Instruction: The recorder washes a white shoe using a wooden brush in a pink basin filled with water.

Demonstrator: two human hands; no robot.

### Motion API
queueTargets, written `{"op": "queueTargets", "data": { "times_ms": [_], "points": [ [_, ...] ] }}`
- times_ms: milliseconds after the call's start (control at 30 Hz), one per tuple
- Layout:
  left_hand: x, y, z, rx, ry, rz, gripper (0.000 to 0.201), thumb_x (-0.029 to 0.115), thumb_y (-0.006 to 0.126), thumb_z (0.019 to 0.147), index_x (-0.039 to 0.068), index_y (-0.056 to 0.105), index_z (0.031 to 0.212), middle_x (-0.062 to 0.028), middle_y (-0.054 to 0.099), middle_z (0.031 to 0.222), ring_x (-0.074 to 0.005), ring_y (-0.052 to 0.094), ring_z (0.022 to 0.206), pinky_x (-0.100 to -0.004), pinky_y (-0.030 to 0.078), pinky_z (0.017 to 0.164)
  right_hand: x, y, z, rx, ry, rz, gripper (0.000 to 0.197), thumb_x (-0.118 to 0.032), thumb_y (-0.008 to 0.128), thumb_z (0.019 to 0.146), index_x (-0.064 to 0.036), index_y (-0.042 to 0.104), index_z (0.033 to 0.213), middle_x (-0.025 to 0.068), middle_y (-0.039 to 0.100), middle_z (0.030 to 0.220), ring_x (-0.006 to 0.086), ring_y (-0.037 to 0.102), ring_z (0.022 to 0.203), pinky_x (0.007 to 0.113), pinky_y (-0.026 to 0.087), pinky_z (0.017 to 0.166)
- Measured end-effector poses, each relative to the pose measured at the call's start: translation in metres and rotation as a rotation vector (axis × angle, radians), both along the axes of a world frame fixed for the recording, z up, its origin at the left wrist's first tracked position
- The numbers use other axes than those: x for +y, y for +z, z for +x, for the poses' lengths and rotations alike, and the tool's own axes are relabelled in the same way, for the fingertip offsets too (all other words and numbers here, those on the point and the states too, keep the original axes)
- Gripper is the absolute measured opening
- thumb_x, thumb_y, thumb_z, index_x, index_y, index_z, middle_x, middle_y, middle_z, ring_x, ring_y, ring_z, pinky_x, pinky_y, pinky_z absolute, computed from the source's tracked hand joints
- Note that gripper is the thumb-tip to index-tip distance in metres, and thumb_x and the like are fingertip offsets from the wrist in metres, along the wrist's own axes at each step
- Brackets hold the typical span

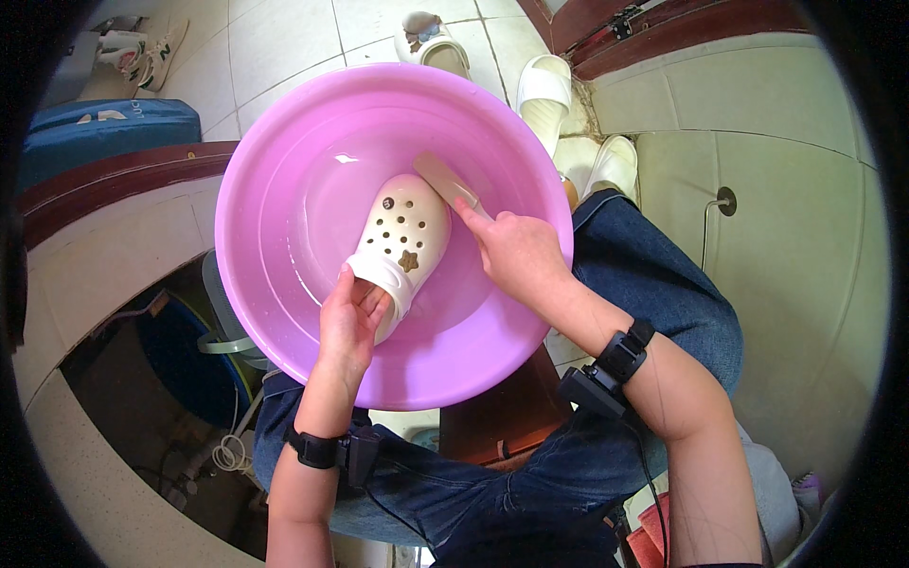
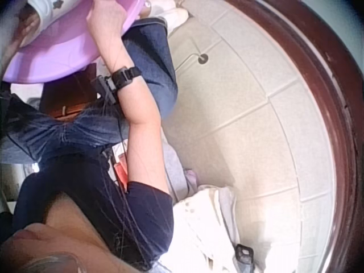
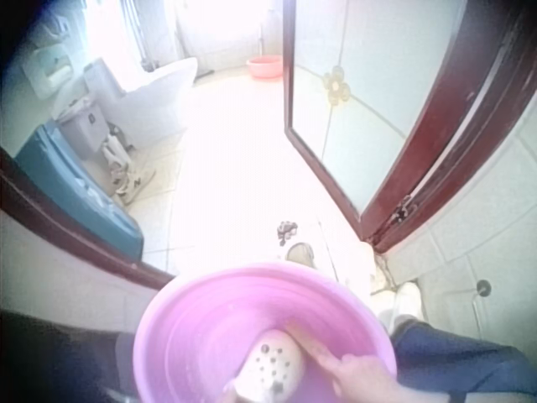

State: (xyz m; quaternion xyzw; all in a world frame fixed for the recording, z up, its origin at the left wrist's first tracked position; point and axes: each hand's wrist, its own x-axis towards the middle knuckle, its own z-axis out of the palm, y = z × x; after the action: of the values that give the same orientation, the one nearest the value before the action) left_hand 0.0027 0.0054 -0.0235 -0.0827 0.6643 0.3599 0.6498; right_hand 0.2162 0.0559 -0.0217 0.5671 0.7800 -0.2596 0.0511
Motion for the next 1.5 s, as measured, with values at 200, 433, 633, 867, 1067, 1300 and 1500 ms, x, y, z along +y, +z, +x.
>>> {"op": "queueTargets", "data": {
  "times_ms": [200,433,633,867,1067,1300,1500],
  "points": [
    [-0.002,-0.003,-0.001,-0.002,-0.012,-0.004,0.045,0.035,0.041,0.095,0.000,0.042,0.122,-0.0115,0.053,0.115,-0.0220,0.055,0.103,-0.0348,0.041,0.090,-0.001,-0.005,0.000,0.006,0.007,0.004,0.048,-0.009,0.053,0.080,-0.0216,0.049,0.126,0.0124,0.054,0.061,0.0300,0.056,0.056,0.042,0.046,0.053],
    [0.004,0.005,0.002,-0.029,0.027,-0.015,0.044,0.034,0.039,0.094,0.001,0.040,0.124,-0.0121,0.051,0.117,-0.0228,0.053,0.106,-0.0348,0.039,0.090,0.001,-0.005,0.001,0.011,0.013,0.012,0.044,-0.011,0.052,0.082,-0.0222,0.049,0.125,0.0119,0.054,0.062,0.0297,0.056,0.058,0.042,0.045,0.054],
    [0.004,0.007,0.002,-0.037,0.028,-0.015,0.043,0.033,0.038,0.094,0.001,0.040,0.124,-0.0115,0.051,0.115,-0.0226,0.053,0.106,-0.0352,0.039,0.091,0.001,-0.006,0.000,-0.024,0.033,0.011,0.045,-0.012,0.051,0.083,-0.0235,0.048,0.126,0.0114,0.054,0.061,0.0293,0.057,0.057,0.041,0.046,0.054],
    [0.003,0.005,0.001,-0.041,0.032,-0.020,0.044,0.033,0.039,0.094,0.001,0.039,0.125,-0.0117,0.051,0.114,-0.0231,0.052,0.107,-0.0362,0.038,0.092,0.001,-0.005,-0.001,-0.069,0.050,-0.001,0.049,-0.011,0.052,0.081,-0.0250,0.046,0.128,0.0107,0.054,0.060,0.0292,0.057,0.056,0.041,0.046,0.053],
    [0.002,0.003,0.001,-0.033,0.032,-0.020,0.044,0.033,0.039,0.094,0.001,0.040,0.124,-0.0117,0.051,0.114,-0.0230,0.052,0.107,-0.0361,0.038,0.092,0.000,-0.006,0.000,-0.048,0.046,0.000,0.048,-0.011,0.052,0.081,-0.0247,0.047,0.127,0.0109,0.054,0.060,0.0292,0.057,0.056,0.041,0.046,0.053],
    [0.005,0.007,0.004,-0.024,0.027,-0.036,0.044,0.034,0.039,0.094,0.002,0.041,0.123,-0.0115,0.051,0.115,-0.0227,0.052,0.106,-0.0356,0.038,0.091,-0.001,-0.009,0.002,-0.028,0.055,0.024,0.046,-0.012,0.052,0.082,-0.0229,0.048,0.126,0.0116,0.054,0.060,0.0300,0.057,0.056,0.041,0.046,0.053],
    [0.004,0.013,0.007,0.005,0.011,-0.029,0.040,0.032,0.039,0.094,0.002,0.042,0.121,-0.0104,0.053,0.113,-0.0207,0.054,0.103,-0.0340,0.039,0.088,0.001,-0.006,0.001,-0.029,0.050,0.006,0.046,-0.012,0.052,0.082,-0.0225,0.048,0.126,0.0123,0.054,0.061,0.0304,0.057,0.057,0.042,0.046,0.054]
  ]
}}
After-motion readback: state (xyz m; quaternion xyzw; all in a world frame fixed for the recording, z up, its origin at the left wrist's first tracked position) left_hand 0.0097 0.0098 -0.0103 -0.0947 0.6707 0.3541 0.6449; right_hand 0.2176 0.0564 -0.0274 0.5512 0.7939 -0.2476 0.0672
